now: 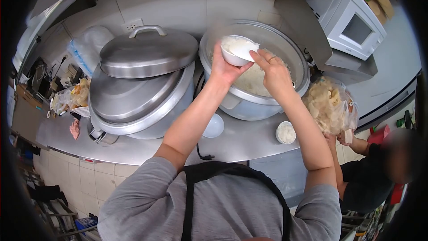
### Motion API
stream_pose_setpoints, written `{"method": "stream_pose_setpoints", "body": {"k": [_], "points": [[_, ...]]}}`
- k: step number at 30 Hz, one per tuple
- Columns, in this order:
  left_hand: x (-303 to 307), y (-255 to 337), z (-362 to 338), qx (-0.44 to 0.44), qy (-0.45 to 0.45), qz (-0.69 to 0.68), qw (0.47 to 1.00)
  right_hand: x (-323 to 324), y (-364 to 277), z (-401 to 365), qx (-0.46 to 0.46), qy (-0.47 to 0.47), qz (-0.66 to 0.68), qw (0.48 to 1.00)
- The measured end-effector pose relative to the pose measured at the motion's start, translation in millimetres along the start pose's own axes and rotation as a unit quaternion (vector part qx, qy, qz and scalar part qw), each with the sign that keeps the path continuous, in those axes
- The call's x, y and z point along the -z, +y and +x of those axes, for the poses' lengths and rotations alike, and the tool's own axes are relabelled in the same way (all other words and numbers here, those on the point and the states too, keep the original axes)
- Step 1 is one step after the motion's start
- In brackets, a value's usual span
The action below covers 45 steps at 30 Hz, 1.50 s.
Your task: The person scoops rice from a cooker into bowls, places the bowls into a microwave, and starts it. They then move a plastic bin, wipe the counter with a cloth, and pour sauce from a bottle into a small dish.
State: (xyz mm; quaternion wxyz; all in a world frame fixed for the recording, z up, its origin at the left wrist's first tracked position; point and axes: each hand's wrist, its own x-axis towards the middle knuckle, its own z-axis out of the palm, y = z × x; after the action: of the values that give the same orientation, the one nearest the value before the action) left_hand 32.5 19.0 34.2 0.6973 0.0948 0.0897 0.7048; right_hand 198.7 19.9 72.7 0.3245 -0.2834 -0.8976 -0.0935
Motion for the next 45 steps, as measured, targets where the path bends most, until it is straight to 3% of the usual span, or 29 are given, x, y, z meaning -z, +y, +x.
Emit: {"method": "stream_pose_setpoints", "body": {"k": [2,4,5,7,8,10,13,14,16,17,19,20,22,25,27,29,30,33,36,37,39,41,42,43,44,45], "points": [[3,2,2,0.005,0.005,-0.004,1.0,2,7,5,0.031,0.003,-0.007,0.999],[3,4,2,0.011,0.006,-0.006,1.0,17,11,12,-0.022,-0.092,0.171,0.981],[0,4,-3,-0.007,-0.002,0.022,1.0,21,13,12,-0.022,-0.089,0.169,0.981],[-7,8,-10,-0.027,-0.014,0.053,0.998,26,18,12,-0.252,-0.032,0.361,0.897],[-9,10,-15,-0.043,-0.021,0.068,0.997,25,22,9,-0.25,-0.031,0.362,0.897],[-9,10,-20,-0.059,-0.028,0.085,0.994,13,30,1,-0.372,-0.029,0.343,0.862],[-6,3,-17,-0.104,-0.061,0.103,0.987,-24,6,-13,-0.227,0.097,0.292,0.924],[-5,0,-17,-0.109,-0.055,0.101,0.987,-26,-7,-12,-0.229,0.099,0.292,0.923],[-3,-1,-17,-0.113,-0.048,0.099,0.987,-22,-28,-8,-0.054,0.146,0.156,0.975],[-3,0,-18,-0.109,-0.06,0.105,0.987,-12,-27,-4,-0.056,0.145,0.158,0.975],[-3,2,-21,-0.103,-0.067,0.113,0.986,5,-17,8,-0.171,0.064,0.232,0.955],[-7,3,-23,-0.101,-0.061,0.124,0.985,0,-14,10,-0.175,0.061,0.235,0.954],[-9,5,-25,-0.099,-0.052,0.134,0.985,-11,-9,12,-0.061,0.077,0.206,0.974],[-10,8,-24,-0.095,-0.043,0.136,0.985,0,-3,26,-0.072,0.087,0.208,0.972],[-12,11,-25,-0.108,-0.059,0.216,0.969,3,2,32,-0.082,0.094,0.221,0.967],[-14,11,-25,-0.111,-0.052,0.22,0.968,-2,3,34,0.039,0.077,0.075,0.993],[-14,12,-24,-0.115,-0.049,0.224,0.967,-4,6,34,0.035,0.076,0.078,0.993],[-17,14,-25,-0.089,-0.043,0.198,0.975,-4,15,30,0.037,0.045,0.038,0.998],[-9,16,-21,-0.044,-0.035,0.128,0.99,0,17,28,0.088,0.111,0.079,0.987],[-4,16,-19,-0.011,-0.041,0.069,0.997,-5,19,24,0.096,0.083,0.06,0.99],[-6,12,-23,-0.018,-0.034,0.081,0.996,-9,20,18,0.099,0.055,0.042,0.993],[-6,8,-22,-0.026,-0.029,0.093,0.995,-10,23,20,-0.018,0.121,0.14,0.983],[-2,6,-20,-0.056,-0.042,0.06,0.996,-11,24,18,-0.018,0.121,0.14,0.983],[0,6,-18,-0.088,-0.056,0.027,0.994,-11,27,17,-0.205,0.09,0.271,0.936],[-3,4,-19,-0.089,-0.055,0.028,0.994,-12,26,16,-0.38,0.053,0.389,0.838],[-7,2,-19,-0.149,-0.04,0.054,0.987,-16,20,14,-0.379,0.052,0.39,0.837]]}}
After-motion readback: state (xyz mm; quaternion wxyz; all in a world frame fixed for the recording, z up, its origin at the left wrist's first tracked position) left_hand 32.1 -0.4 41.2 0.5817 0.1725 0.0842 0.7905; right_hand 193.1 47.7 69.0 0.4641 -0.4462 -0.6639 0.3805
